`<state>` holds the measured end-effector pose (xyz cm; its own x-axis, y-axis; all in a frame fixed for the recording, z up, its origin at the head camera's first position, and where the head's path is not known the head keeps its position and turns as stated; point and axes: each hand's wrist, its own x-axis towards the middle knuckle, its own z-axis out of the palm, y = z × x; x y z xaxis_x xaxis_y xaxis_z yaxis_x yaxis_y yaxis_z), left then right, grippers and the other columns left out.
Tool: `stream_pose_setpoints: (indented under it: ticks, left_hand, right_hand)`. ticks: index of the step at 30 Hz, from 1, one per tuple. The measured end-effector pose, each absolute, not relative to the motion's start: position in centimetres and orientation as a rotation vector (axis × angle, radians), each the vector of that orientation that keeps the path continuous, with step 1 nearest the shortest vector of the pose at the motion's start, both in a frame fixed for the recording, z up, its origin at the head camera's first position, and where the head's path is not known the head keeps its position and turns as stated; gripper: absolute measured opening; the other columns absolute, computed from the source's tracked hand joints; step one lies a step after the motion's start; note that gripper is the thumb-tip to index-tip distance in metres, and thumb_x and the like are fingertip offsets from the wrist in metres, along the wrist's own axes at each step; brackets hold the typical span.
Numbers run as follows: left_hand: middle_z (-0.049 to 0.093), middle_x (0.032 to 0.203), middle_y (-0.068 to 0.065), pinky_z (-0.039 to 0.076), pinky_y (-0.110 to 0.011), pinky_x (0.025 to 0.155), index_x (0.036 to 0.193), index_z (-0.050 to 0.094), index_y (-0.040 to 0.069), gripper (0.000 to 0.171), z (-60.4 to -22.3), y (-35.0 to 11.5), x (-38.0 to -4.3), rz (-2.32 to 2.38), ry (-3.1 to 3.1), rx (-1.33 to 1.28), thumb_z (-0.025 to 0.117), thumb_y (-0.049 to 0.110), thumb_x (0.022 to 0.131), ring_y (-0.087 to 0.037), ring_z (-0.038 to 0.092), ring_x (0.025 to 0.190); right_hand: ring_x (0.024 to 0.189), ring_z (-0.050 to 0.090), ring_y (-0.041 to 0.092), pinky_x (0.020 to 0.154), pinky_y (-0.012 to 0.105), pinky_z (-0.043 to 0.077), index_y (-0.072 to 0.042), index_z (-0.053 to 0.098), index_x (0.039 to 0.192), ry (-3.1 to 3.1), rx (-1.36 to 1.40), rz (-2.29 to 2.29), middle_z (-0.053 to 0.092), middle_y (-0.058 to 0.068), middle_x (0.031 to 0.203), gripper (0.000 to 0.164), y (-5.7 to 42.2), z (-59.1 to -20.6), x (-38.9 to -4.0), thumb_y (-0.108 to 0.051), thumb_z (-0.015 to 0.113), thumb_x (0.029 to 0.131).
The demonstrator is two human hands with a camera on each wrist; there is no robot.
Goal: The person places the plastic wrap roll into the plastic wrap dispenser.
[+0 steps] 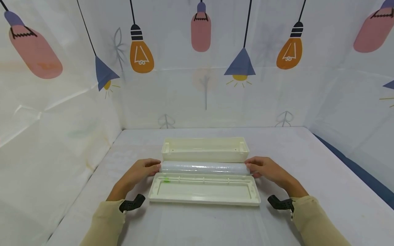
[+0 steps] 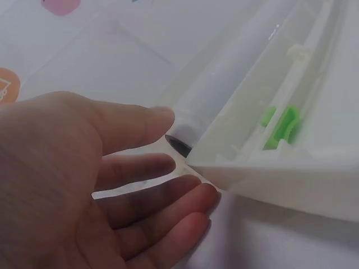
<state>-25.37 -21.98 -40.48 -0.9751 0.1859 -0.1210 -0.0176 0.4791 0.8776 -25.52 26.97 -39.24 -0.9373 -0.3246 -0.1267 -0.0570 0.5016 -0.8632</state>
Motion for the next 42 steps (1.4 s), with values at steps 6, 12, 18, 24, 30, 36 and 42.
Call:
stream_pose_setpoints:
  ticks: [6, 12, 18, 24, 30, 36, 42]
  left_hand:
    - [0.059, 0.136, -0.014, 0.044, -0.05, 0.106, 0.14, 0.056, 0.0, 0.058, -40.4, -22.0, -25.2, 1.488, 2.519, 0.205, 0.066, 0.039, 0.097, -0.026, 0.062, 0.116]
    - [0.06, 0.135, -0.013, 0.045, -0.05, 0.104, 0.14, 0.056, 0.0, 0.058, -40.3, -21.8, -25.3, 1.49, 2.516, 0.228, 0.067, 0.038, 0.097, -0.026, 0.061, 0.117]
    - [0.062, 0.132, -0.011, 0.044, -0.051, 0.104, 0.139, 0.056, 0.002, 0.058, -40.6, -21.8, -25.6, 1.474, 2.514, 0.21, 0.068, 0.04, 0.096, -0.025, 0.062, 0.114]
    - [0.063, 0.13, -0.01, 0.041, -0.053, 0.105, 0.137, 0.058, 0.003, 0.059, -40.5, -21.6, -25.6, 1.49, 2.511, 0.16, 0.072, 0.039, 0.093, -0.024, 0.062, 0.111]
    - [0.065, 0.126, -0.011, 0.043, -0.051, 0.103, 0.134, 0.061, 0.001, 0.055, -40.6, -21.3, -25.5, 1.511, 2.547, 0.117, 0.074, 0.033, 0.092, -0.024, 0.062, 0.109]
    - [0.067, 0.123, -0.011, 0.045, -0.049, 0.101, 0.132, 0.063, 0.001, 0.053, -40.7, -21.2, -25.5, 1.527, 2.569, 0.077, 0.076, 0.031, 0.091, -0.022, 0.065, 0.101]
    - [0.066, 0.127, -0.012, 0.047, -0.048, 0.101, 0.134, 0.062, 0.001, 0.055, -40.6, -21.1, -25.7, 1.601, 2.575, 0.096, 0.076, 0.033, 0.091, -0.024, 0.063, 0.109]
  right_hand:
    - [0.108, 0.059, 0.024, 0.088, 0.037, 0.054, -0.003, 0.058, 0.136, 2.471, -0.355, -1.374, 0.061, 0.012, 0.131, 0.051, 27.3, -39.5, -25.5, -0.036, 0.065, 0.099]
    - [0.112, 0.059, 0.027, 0.087, 0.036, 0.053, -0.001, 0.057, 0.138, 2.464, -0.436, -1.359, 0.059, 0.014, 0.134, 0.052, 27.6, -39.7, -25.6, -0.032, 0.067, 0.098]
    - [0.115, 0.057, 0.028, 0.086, 0.035, 0.053, 0.0, 0.057, 0.138, 2.484, -0.449, -1.336, 0.06, 0.014, 0.133, 0.054, 27.4, -39.9, -25.5, -0.032, 0.069, 0.096]
    - [0.105, 0.059, 0.024, 0.083, 0.036, 0.053, 0.002, 0.056, 0.137, 2.499, -0.404, -1.342, 0.063, 0.013, 0.126, 0.055, 26.7, -39.7, -25.4, -0.031, 0.069, 0.096]
    - [0.1, 0.06, 0.023, 0.082, 0.038, 0.052, 0.003, 0.057, 0.137, 2.513, -0.399, -1.35, 0.064, 0.012, 0.123, 0.053, 26.3, -39.4, -25.2, -0.029, 0.069, 0.096]
    - [0.099, 0.06, 0.024, 0.082, 0.037, 0.052, 0.002, 0.058, 0.135, 2.548, -0.424, -1.335, 0.065, 0.012, 0.122, 0.051, 26.3, -39.4, -25.1, -0.029, 0.069, 0.096]
    - [0.1, 0.063, 0.024, 0.085, 0.037, 0.052, 0.001, 0.058, 0.136, 2.577, -0.426, -1.358, 0.065, 0.013, 0.123, 0.052, 26.6, -39.5, -25.1, -0.032, 0.069, 0.097]
